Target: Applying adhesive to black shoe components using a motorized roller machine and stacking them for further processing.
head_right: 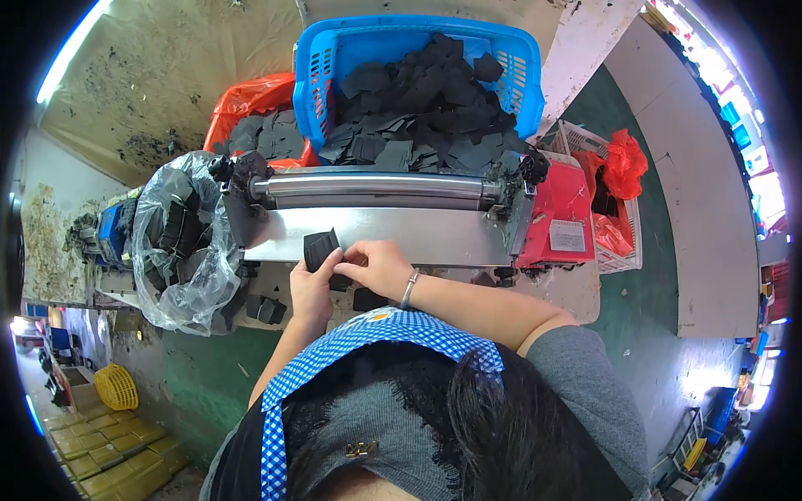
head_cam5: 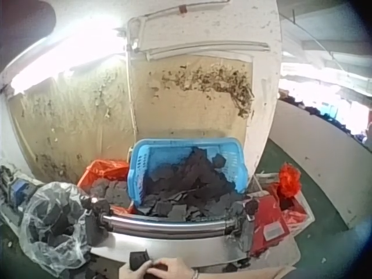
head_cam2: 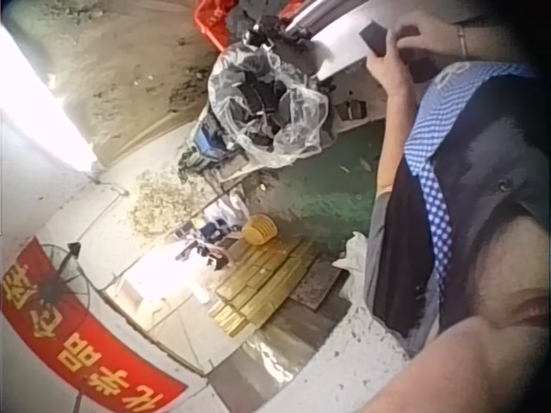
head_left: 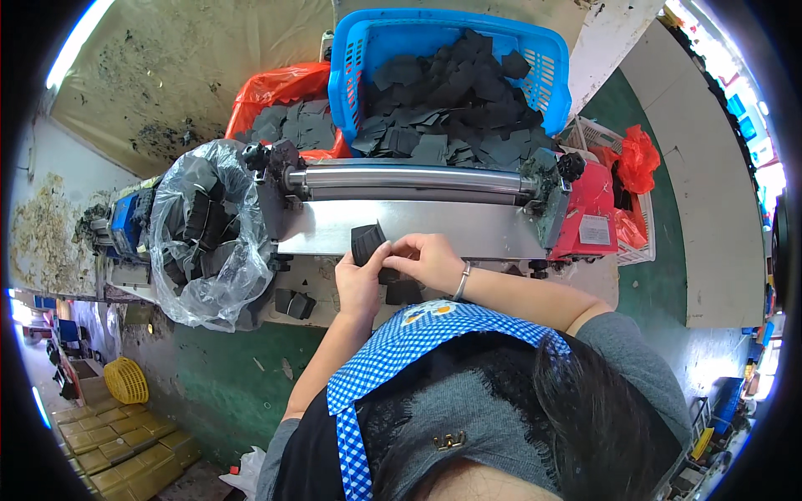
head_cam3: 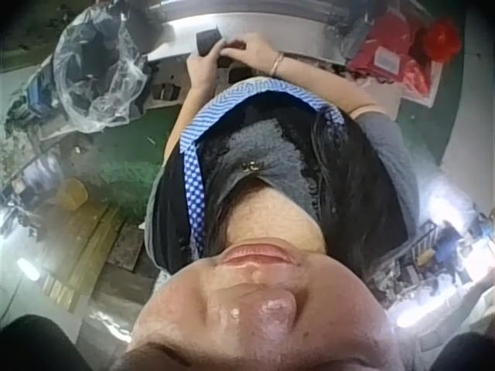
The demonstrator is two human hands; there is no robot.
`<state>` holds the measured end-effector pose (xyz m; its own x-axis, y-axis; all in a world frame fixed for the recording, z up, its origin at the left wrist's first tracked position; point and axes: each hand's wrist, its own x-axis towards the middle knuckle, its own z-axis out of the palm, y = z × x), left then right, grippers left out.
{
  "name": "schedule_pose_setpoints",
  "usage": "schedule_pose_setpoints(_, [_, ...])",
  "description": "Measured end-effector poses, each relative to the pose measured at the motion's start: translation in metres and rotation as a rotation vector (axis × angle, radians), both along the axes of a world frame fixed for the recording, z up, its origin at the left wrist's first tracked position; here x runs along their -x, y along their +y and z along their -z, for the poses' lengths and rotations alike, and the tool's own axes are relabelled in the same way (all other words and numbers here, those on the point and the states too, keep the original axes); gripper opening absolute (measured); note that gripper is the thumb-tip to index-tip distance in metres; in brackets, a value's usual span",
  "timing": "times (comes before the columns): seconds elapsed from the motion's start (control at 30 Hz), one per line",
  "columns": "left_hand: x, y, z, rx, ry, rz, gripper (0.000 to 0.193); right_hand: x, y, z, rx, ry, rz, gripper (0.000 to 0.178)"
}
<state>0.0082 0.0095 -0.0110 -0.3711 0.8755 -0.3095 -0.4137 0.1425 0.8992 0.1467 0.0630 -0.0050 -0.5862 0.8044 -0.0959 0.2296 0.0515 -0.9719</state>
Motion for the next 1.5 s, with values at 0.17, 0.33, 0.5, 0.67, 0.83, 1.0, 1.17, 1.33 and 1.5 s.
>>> schedule_pose_setpoints(0.17, [0.013,-0.003,0.001,0.037,-0.088,0.109,0.020,-0.010,0.016,0.006,0.343,0.016,0.125,0.024])
schedule_pose_setpoints(0.33, [0.011,0.000,0.003,-0.048,0.099,-0.031,0.020,-0.022,0.045,0.007,0.611,0.018,0.455,0.026])
schedule_pose_setpoints(0.5, [0.005,-0.002,0.007,-0.015,-0.060,0.032,0.022,0.000,0.003,0.004,0.076,-0.057,-0.015,0.018])
schedule_pose_setpoints(0.67, [0.013,-0.002,-0.004,-0.010,0.042,-0.062,0.021,-0.028,0.051,0.017,0.731,0.171,0.568,0.019])
schedule_pose_setpoints(0.83, [-0.002,0.003,0.008,-0.038,0.118,-0.107,0.023,0.000,0.005,0.007,0.195,0.104,0.106,0.026])
schedule_pose_setpoints(1.0, [0.006,-0.003,0.008,0.008,-0.172,0.048,0.019,-0.001,0.002,-0.011,-0.064,-0.098,0.072,0.025])
schedule_pose_setpoints(1.17, [0.015,-0.008,0.002,0.074,-0.146,0.207,0.015,-0.008,0.004,0.000,-0.133,-0.125,0.105,0.020])
schedule_pose_setpoints(1.33, [0.018,-0.006,0.001,0.088,0.132,0.067,0.018,-0.030,0.055,0.018,0.710,0.211,0.666,0.019])
schedule_pose_setpoints(1.5, [0.004,-0.004,0.003,0.024,0.081,0.084,0.014,-0.002,0.003,0.010,0.102,0.053,0.028,0.021])
